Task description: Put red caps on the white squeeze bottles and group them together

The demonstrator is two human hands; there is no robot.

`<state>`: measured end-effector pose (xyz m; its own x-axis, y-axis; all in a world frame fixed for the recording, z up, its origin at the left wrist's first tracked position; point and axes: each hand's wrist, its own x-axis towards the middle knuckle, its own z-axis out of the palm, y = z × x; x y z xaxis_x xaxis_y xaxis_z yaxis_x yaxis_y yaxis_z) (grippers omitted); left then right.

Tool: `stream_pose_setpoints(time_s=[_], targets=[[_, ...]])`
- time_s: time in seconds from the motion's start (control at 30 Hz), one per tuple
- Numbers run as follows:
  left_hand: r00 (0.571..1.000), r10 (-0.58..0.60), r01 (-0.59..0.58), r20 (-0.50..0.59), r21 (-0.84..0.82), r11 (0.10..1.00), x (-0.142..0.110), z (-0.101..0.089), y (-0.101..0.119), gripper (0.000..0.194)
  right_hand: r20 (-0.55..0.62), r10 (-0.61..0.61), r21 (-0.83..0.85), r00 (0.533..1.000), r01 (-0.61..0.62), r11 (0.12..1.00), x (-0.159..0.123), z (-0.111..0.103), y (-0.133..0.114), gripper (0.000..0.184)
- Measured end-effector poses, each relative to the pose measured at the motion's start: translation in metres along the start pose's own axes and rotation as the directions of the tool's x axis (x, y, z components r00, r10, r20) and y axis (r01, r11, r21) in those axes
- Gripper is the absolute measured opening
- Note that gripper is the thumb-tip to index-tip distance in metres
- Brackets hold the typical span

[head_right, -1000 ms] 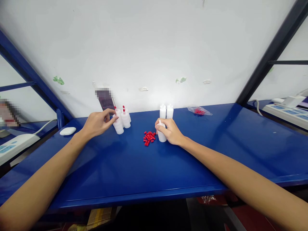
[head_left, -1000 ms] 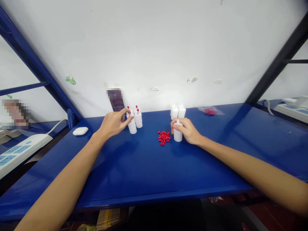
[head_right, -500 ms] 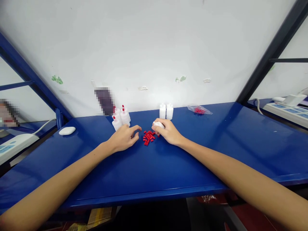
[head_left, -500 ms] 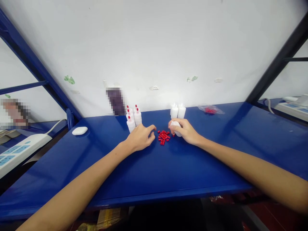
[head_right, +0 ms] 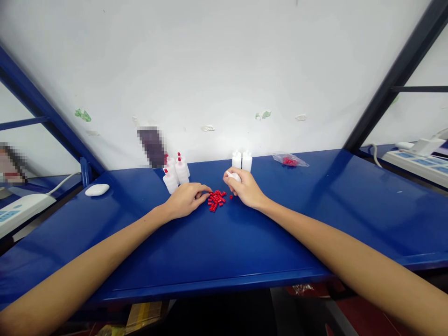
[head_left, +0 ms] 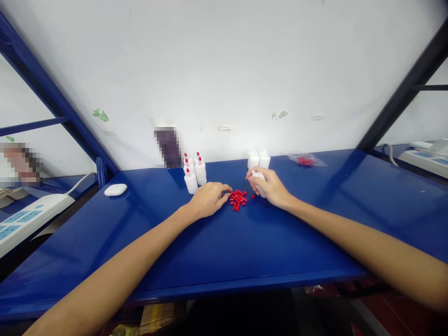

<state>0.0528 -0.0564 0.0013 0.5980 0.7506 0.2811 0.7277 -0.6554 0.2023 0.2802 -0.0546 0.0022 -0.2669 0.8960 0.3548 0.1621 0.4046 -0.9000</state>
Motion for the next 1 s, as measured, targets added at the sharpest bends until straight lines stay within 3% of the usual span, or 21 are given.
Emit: stream_pose_setpoints(time_s=[0.07,0.17,0.27,0.37,0.57,0.8,1.0], targets=[[1.000,-0.017,0.017,-0.023,-0.022,1.000,0.000,0.000,0.000,0.022,-0.021,-0.033,-0.199,0.999,0.028,0.980,-0.001,-0.001,-0.003,0.023],[0.998,-0.043,0.041,-0.043,-0.056,0.998,0.000,-0.001,-0.001,0.019,0.015,-0.089,-0.468,0.996,0.086,0.880,-0.001,-0.002,-0.007,0.023],[0.998,-0.050,0.048,-0.033,-0.068,0.997,-0.001,-0.003,-0.003,0.022,0.034,-0.108,-0.602,0.994,0.106,0.791,0.000,-0.002,-0.010,0.021],[0.998,-0.061,0.060,-0.004,-0.057,0.997,-0.001,-0.004,-0.007,0.028,0.038,-0.114,-0.655,0.993,0.111,0.748,0.000,-0.002,-0.012,0.020],[0.998,-0.050,0.052,0.033,-0.063,0.997,-0.002,-0.005,-0.014,0.029,0.039,-0.015,-0.730,0.999,0.039,0.683,-0.001,-0.006,-0.013,0.020],[0.999,-0.041,0.042,0.015,-0.083,0.996,-0.004,-0.001,-0.009,0.021,0.110,-0.036,-0.715,0.993,0.104,0.691,-0.006,-0.002,-0.020,0.034],[0.998,-0.025,0.029,0.057,-0.074,0.997,-0.007,-0.001,-0.006,0.017,0.163,-0.058,-0.827,0.985,0.169,0.537,-0.009,0.003,-0.024,0.025]])
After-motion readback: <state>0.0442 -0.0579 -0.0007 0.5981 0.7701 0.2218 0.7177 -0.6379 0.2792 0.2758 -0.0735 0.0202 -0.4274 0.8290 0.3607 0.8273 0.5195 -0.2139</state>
